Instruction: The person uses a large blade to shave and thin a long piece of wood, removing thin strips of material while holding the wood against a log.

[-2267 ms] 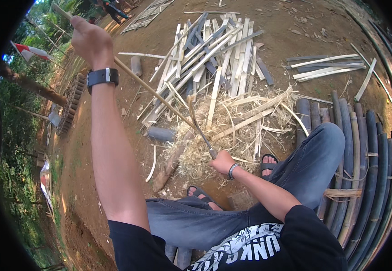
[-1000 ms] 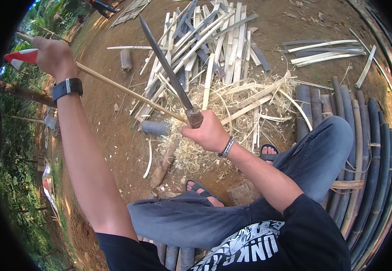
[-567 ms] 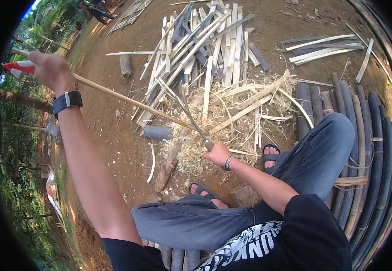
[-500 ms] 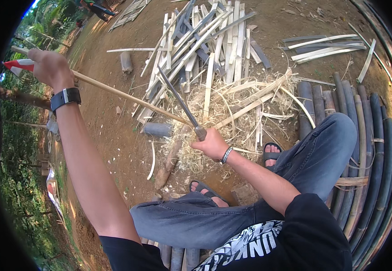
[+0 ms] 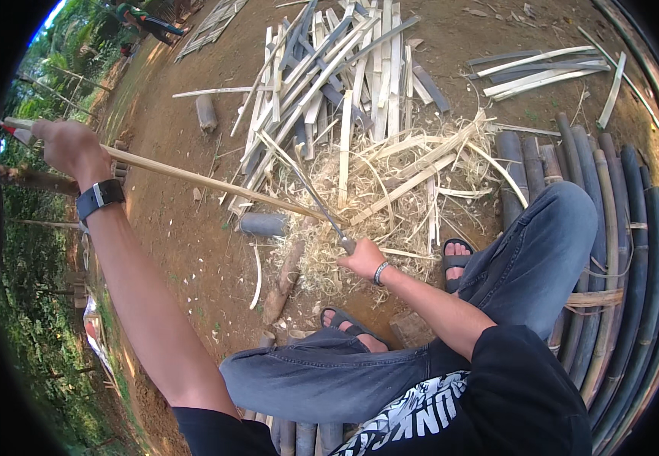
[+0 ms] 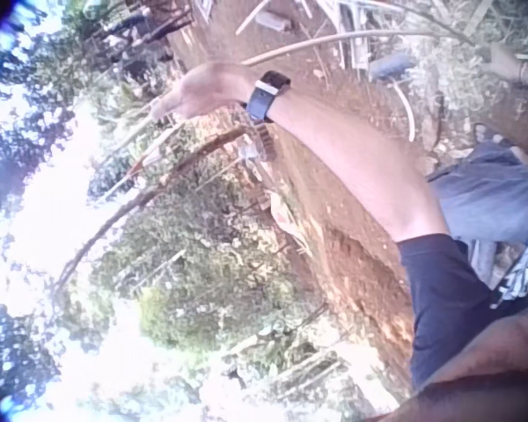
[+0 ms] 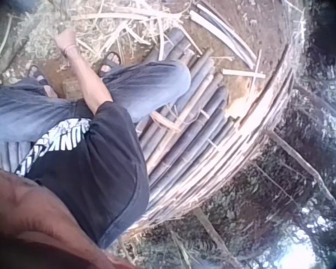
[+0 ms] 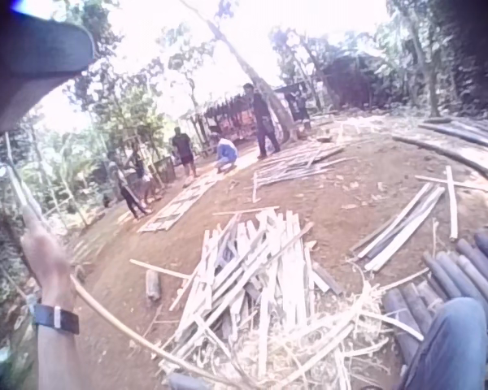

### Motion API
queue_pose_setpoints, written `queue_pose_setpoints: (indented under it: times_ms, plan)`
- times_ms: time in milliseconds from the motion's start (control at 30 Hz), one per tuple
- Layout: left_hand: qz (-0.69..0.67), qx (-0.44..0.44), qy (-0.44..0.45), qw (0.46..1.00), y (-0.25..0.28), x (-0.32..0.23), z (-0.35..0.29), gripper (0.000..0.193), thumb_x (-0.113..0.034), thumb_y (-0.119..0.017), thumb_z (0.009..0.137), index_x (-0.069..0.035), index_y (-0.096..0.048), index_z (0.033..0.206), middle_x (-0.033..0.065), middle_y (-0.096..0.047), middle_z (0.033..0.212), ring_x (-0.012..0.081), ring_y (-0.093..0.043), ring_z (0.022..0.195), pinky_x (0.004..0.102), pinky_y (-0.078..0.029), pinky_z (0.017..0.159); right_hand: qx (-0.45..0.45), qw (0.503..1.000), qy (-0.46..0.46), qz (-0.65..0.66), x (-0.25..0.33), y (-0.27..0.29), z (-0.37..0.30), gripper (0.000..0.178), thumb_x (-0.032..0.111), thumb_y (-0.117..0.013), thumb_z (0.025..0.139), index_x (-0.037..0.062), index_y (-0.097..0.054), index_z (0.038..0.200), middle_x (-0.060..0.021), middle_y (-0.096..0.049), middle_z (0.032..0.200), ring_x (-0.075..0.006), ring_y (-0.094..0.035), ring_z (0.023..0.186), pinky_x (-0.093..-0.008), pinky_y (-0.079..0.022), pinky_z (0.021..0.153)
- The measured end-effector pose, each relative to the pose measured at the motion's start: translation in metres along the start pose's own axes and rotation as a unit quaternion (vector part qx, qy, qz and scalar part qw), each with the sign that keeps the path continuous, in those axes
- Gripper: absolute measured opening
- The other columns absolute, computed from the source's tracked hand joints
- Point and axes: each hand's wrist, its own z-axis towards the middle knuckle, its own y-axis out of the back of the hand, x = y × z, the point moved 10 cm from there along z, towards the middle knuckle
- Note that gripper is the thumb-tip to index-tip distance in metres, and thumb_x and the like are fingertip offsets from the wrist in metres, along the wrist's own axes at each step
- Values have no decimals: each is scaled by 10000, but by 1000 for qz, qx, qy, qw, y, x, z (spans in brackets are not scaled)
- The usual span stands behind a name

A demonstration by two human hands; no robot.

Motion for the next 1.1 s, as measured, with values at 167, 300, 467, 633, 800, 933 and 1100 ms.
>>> queue_pose_setpoints:
  times_ms: [167, 300, 467, 633, 800, 933, 1100]
  plan:
    - [13, -26, 18, 999, 19, 17, 9, 600, -433, -216, 972, 45, -561, 856, 163, -579, 804, 269, -538, 681, 414, -420, 636, -26, 984, 132, 117, 69, 33, -21, 327, 279, -717, 692, -25, -598, 676, -126, -583, 555, -228, -568, 511, -362, -465, 543]
    - [-42, -8, 28, 999, -1, 2, -4, 585, -438, -229, 973, 39, -542, 847, 116, -525, 717, 229, -496, 621, 388, -409, 591, -111, 968, -15, -223, -198, 2, 33, 346, 266, -728, 674, -58, -654, 774, -173, -647, 647, -277, -653, 619, -357, -522, 632]
    - [-61, -20, 9, 998, 24, 13, 12, 533, -429, -243, 979, -18, -485, 742, 82, -480, 652, 205, -446, 536, 347, -373, 492, -14, 997, -75, -34, -61, -12, -3, 376, 295, -717, 670, -65, -652, 753, -199, -640, 642, -287, -658, 630, -381, -523, 649]
    - [-61, -7, 57, 997, 17, 17, 3, 588, -482, -198, 976, -77, -366, 585, 69, -412, 591, 231, -385, 544, 420, -335, 537, -21, 996, -39, -77, -66, 6, -5, 333, 285, -705, 669, -27, -664, 780, -218, -632, 649, -336, -657, 652, -401, -515, 650]
    - [-35, -15, 55, 998, 30, 13, -3, 556, -475, -198, 981, -98, -311, 588, 52, -364, 555, 214, -320, 499, 396, -298, 482, -121, 982, -53, -136, -125, -16, -5, 354, 305, -712, 651, -39, -680, 731, -224, -648, 670, -362, -659, 665, -402, -530, 637]
    - [-23, -41, 43, 998, 42, 13, 3, 542, -475, -189, 985, -115, -296, 594, 31, -340, 543, 198, -303, 478, 378, -277, 449, -29, 999, -15, 38, -36, -12, -5, 383, 301, -697, 660, -77, -636, 684, -228, -609, 589, -349, -634, 588, -401, -522, 621]
    - [-70, -13, 86, 994, 52, 32, 5, 507, -464, -165, 996, -139, -247, 615, 0, -288, 530, 155, -264, 438, 316, -239, 389, -88, 993, -65, -55, -119, -3, -5, 379, 305, -690, 681, -68, -642, 733, -251, -633, 673, -351, -645, 611, -396, -521, 624]
